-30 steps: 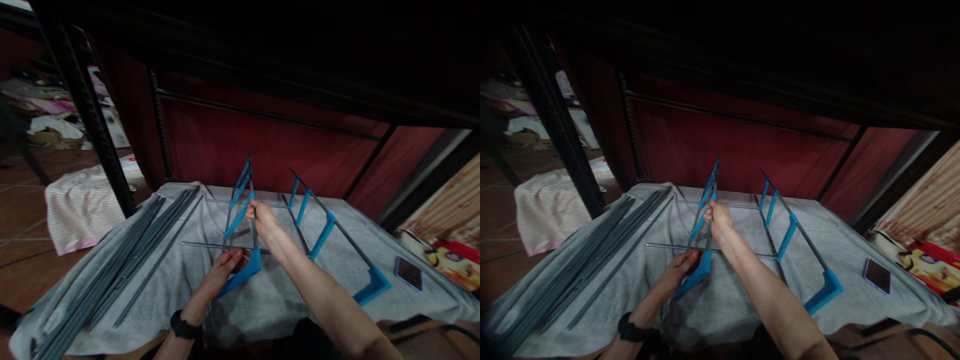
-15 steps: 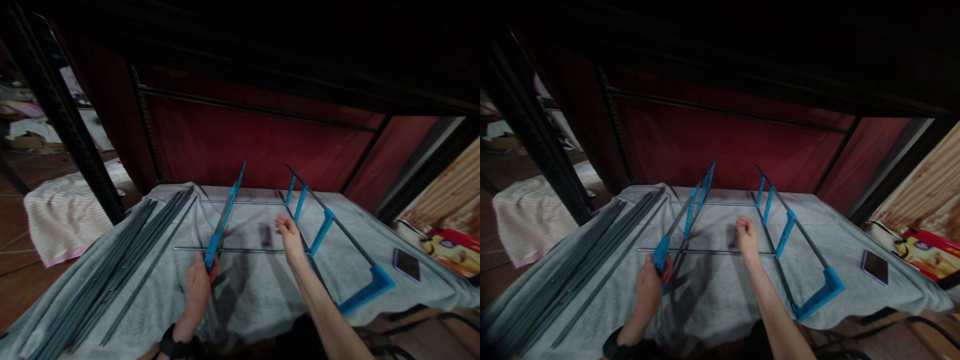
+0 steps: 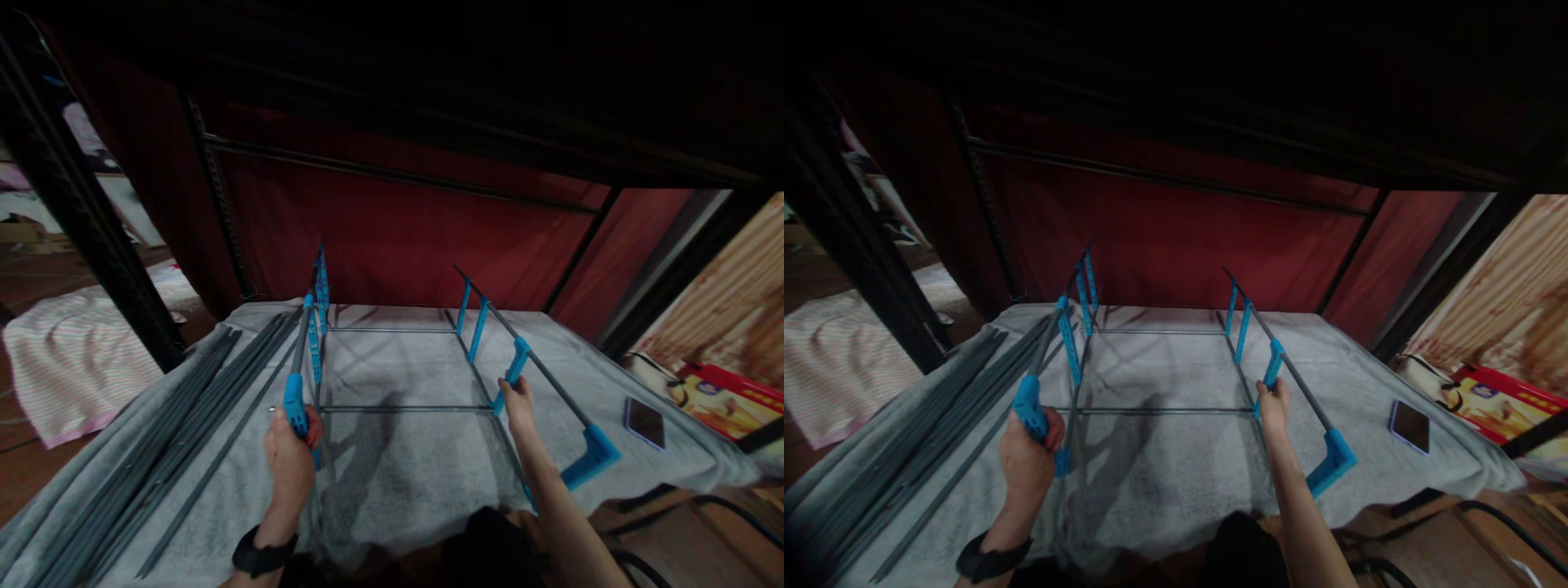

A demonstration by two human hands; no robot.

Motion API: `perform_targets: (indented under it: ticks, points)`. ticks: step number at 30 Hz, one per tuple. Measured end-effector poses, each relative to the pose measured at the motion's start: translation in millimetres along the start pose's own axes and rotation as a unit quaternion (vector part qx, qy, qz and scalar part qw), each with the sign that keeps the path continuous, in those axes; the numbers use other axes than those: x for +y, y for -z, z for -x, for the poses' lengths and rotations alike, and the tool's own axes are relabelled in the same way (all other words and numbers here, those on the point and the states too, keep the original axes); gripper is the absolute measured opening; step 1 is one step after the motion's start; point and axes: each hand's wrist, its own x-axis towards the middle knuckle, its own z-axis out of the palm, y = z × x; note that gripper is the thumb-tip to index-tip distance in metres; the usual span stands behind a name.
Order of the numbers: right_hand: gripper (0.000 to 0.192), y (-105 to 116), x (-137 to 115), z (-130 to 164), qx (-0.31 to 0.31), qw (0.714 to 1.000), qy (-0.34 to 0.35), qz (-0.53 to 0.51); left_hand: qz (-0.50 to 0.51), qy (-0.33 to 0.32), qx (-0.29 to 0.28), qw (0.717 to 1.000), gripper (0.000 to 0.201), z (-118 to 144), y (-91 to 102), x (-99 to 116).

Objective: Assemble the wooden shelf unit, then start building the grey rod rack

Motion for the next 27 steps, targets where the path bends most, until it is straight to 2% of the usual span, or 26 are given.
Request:
perform_targets:
  ticks: [2, 6, 14, 21, 27]
  points:
    - [0.039, -5.9, 1.4, -7.8, -0.017, 0.999, 0.026, -0.022, 0.002, 0.001, 0.02, 1.0, 0.058, -1.0, 0.6, 2.1]
    - [0.035, -4.4, 7.8, -19.9, 0.046, 0.995, 0.061, -0.068, -0.009, 0.016, 0.039, 0.999, 0.055, -1.6, 0.4, 5.8]
    - [0.034, 30.1, 29.2, -45.3, 0.102, 0.988, 0.043, -0.107, -0.021, 0.01, 0.048, 0.999, 0.057, -5.4, 1.4, 3.9]
    - [0.037, 49.0, 54.8, -61.4, 0.088, 0.987, 0.027, -0.132, -0.02, -0.005, 0.029, 0.999, 0.058, -2.5, -1.2, 2.2]
    - [0.04, 50.8, 46.8, -64.5, 0.062, 0.989, 0.024, -0.135, 0.033, -0.008, 0.024, 0.999, 0.059, -2.1, -0.5, -0.5]
